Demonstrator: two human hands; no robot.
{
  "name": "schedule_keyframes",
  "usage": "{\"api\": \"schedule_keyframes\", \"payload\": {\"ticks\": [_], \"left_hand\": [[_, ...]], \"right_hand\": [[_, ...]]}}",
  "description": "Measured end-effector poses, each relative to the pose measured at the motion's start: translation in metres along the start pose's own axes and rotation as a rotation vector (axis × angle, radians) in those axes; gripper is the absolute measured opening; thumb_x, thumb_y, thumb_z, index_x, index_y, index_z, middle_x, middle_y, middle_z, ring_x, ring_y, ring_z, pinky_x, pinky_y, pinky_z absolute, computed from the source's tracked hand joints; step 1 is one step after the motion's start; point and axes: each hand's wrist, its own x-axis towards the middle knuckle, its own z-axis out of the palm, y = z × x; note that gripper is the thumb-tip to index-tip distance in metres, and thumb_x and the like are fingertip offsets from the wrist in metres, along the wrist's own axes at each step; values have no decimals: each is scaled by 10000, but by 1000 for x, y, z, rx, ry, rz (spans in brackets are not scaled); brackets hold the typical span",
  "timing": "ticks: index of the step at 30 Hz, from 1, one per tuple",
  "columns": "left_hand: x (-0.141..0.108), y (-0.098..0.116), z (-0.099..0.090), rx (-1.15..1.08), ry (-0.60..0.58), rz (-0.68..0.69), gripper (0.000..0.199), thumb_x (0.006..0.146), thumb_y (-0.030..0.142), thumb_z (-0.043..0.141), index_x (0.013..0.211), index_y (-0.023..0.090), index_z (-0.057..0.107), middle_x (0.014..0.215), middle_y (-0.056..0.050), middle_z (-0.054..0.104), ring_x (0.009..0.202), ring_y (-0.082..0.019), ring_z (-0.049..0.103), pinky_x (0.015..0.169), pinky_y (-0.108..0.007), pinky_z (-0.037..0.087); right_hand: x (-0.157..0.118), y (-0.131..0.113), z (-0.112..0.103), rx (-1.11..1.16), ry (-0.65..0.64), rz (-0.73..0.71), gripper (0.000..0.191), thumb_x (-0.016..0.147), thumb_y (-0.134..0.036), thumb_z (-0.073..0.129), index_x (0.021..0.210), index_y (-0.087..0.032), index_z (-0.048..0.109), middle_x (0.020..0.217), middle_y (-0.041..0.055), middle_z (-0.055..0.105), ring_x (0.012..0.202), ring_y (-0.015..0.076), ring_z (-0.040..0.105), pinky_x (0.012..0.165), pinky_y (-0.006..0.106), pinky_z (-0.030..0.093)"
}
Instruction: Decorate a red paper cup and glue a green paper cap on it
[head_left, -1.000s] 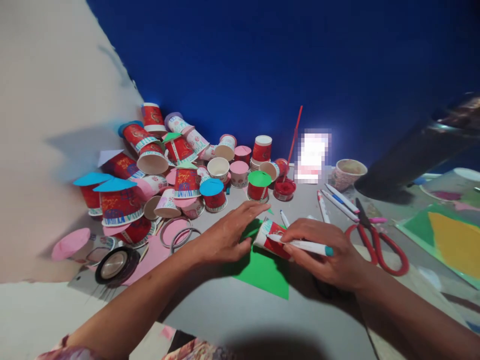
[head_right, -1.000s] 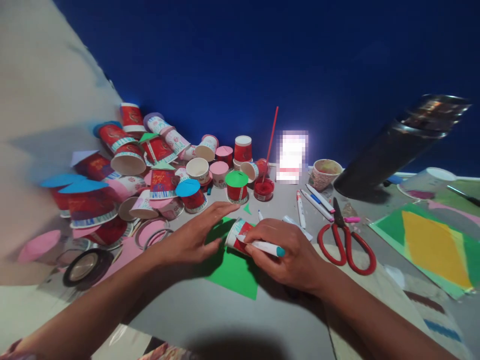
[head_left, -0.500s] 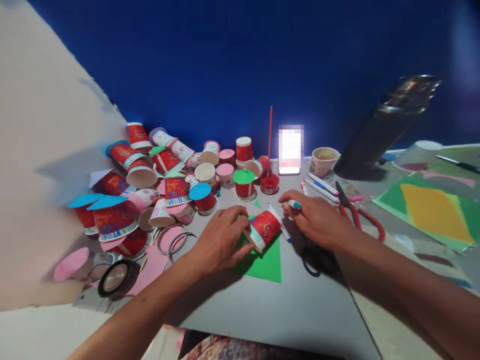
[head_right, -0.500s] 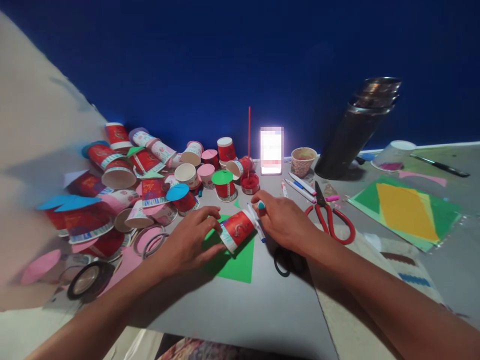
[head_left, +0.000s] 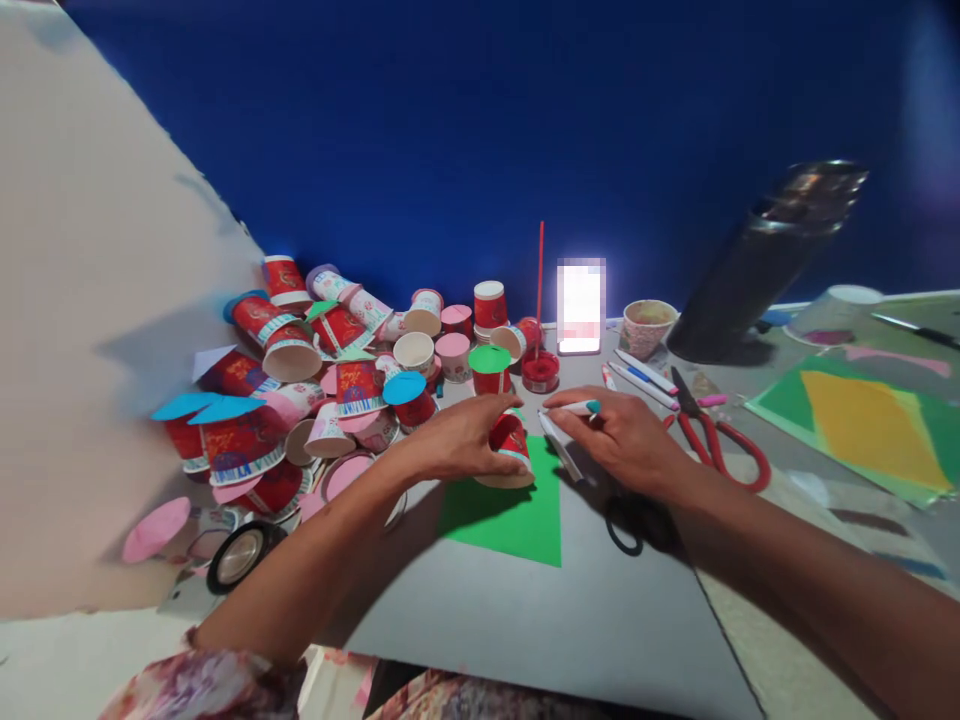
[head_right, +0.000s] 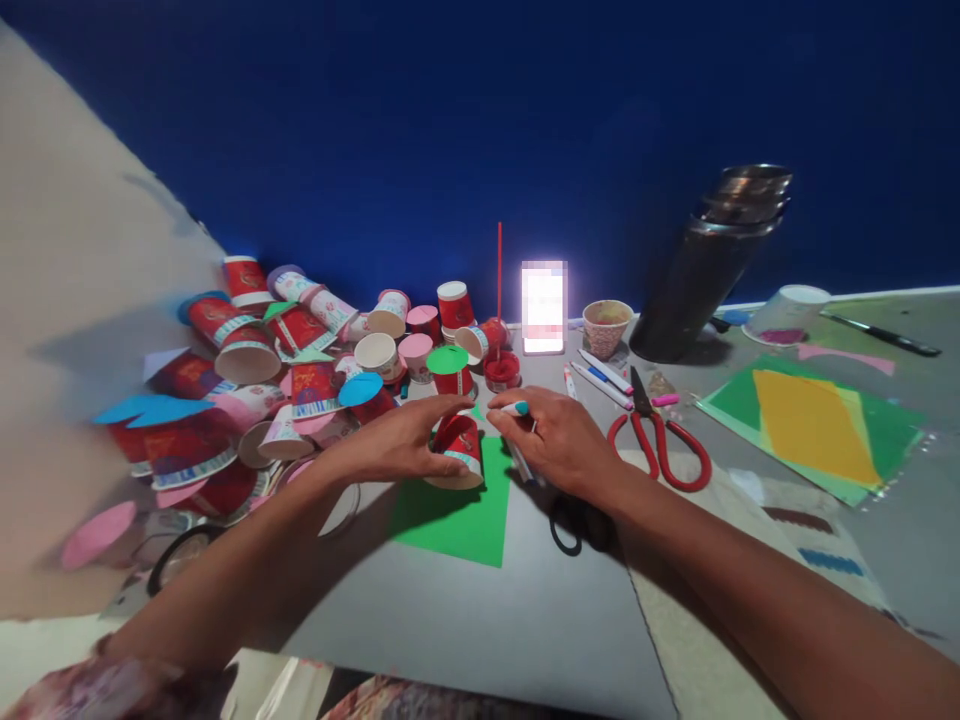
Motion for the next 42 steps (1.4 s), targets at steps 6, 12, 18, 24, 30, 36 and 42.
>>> {"api": "schedule_keyframes", "payload": {"ticks": [6, 12, 18, 24, 30, 36, 42], "left_hand": [[-20, -1, -4, -29, -34, 35, 900, 786, 419, 824, 1558, 228, 402, 1511, -166, 508, 1325, -377, 583, 1076, -505, 505], [-29, -16, 23, -165, 166, 123, 906, 757, 193, 751, 1550, 267, 320, 1430, -123, 417, 1354, -326, 522, 1152, -519, 477], [-21, -30, 52, -214, 358, 188, 946, 686, 87, 707, 1522, 267, 302, 1486, -139, 349, 1463, -350, 398, 1234, -555, 378], [-22, -27, 60, -188, 390, 226, 923, 696, 121, 696, 1522, 246, 303, 1449, -153, 366, 1402, -336, 443, 1177, -521, 447], [-20, -30, 63, -188, 411, 258, 947, 665, 129, 682, 1523, 249, 300, 1420, -153, 379, 1376, -355, 448, 1144, -544, 462], [-20, -33, 62, -215, 402, 248, 940, 672, 140, 691, 1521, 237, 299, 1425, -151, 375, 1381, -349, 451, 1141, -526, 469], [-21, -32, 63, -246, 406, 242, 955, 664, 107, 691, 1516, 268, 290, 1413, -139, 382, 1378, -340, 458, 1154, -518, 466]], "right_hand": [[-1, -8, -3, 237, 99, 56, 204, 900, -395, 690, 922, -209, 772, 879, 36, 792, 733, 189, 699, 640, 288, 518], [-11, -31, -5, 273, 9, -64, 107, 882, -310, 713, 889, -221, 773, 770, -5, 773, 646, 145, 671, 563, 236, 486], [-17, -33, 0, 144, 30, -260, 95, 899, -229, 727, 805, -217, 733, 685, -14, 736, 551, 116, 648, 521, 220, 482], [-19, -29, 11, 54, 61, -493, 126, 931, -109, 689, 989, -220, 702, 796, 28, 764, 691, 168, 719, 649, 280, 560], [-24, -21, 17, -75, 6, -625, 224, 938, -82, 675, 1142, -175, 663, 881, 79, 770, 776, 200, 714, 704, 312, 567], [-23, -22, 17, -59, -28, -620, 199, 938, -93, 679, 1120, -172, 668, 858, 70, 758, 755, 191, 707, 699, 296, 567], [-21, -22, 14, -55, -56, -584, 218, 927, -99, 674, 1114, -209, 668, 833, 54, 759, 726, 197, 712, 662, 306, 561]]}}
